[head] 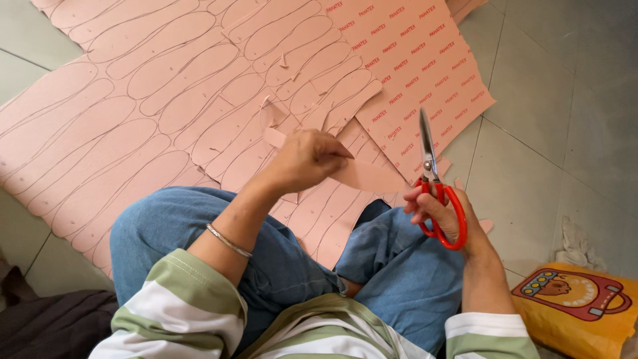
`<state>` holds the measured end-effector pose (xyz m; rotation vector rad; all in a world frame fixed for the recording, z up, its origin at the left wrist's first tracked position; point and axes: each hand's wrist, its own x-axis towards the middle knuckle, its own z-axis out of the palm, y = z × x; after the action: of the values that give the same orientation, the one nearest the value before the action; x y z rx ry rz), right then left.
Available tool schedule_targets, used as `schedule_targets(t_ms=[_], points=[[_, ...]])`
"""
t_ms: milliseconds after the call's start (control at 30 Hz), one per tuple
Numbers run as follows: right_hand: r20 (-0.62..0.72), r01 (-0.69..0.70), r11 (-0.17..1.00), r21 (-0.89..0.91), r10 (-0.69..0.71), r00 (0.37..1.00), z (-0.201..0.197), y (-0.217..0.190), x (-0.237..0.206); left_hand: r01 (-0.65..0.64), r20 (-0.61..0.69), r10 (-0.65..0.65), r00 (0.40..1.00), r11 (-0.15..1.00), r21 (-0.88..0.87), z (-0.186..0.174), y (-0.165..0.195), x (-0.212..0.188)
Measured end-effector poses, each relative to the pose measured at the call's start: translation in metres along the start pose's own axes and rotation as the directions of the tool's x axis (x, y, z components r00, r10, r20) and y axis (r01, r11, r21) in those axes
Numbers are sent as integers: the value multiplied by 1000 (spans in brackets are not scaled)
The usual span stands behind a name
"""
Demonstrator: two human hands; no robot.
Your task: The person sits on the floor cutting pink sheet material printed with shoe component outlines, using red-handled scissors to cut along drawn lines. They cut out elongated insole-shaped pieces one at a time, trimming around the curves, and set finished cut pieces aside with scrap pieces accumulating nearby.
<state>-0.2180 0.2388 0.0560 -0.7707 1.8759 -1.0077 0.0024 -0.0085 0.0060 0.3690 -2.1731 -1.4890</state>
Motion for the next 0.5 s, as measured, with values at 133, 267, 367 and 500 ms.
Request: schedule_targets(t_ms=[133,267,367,500], points=[[-140,-103,992,71,112,984,28,7,4,-10,109,11,994,1000,-6,22,1,-5],[-103,-82,976,201,104,989,21,21,6,145,219,-148,964,989,29,23,-8,-4],[-143,39,968,247,-3,990,-14,40,3,183,141,-192,971,980,77,18,-22,-2],[-412,27,924,381,143,900,-82,78,-9,338,-212,-277,937,870,360,17,-35,-2]])
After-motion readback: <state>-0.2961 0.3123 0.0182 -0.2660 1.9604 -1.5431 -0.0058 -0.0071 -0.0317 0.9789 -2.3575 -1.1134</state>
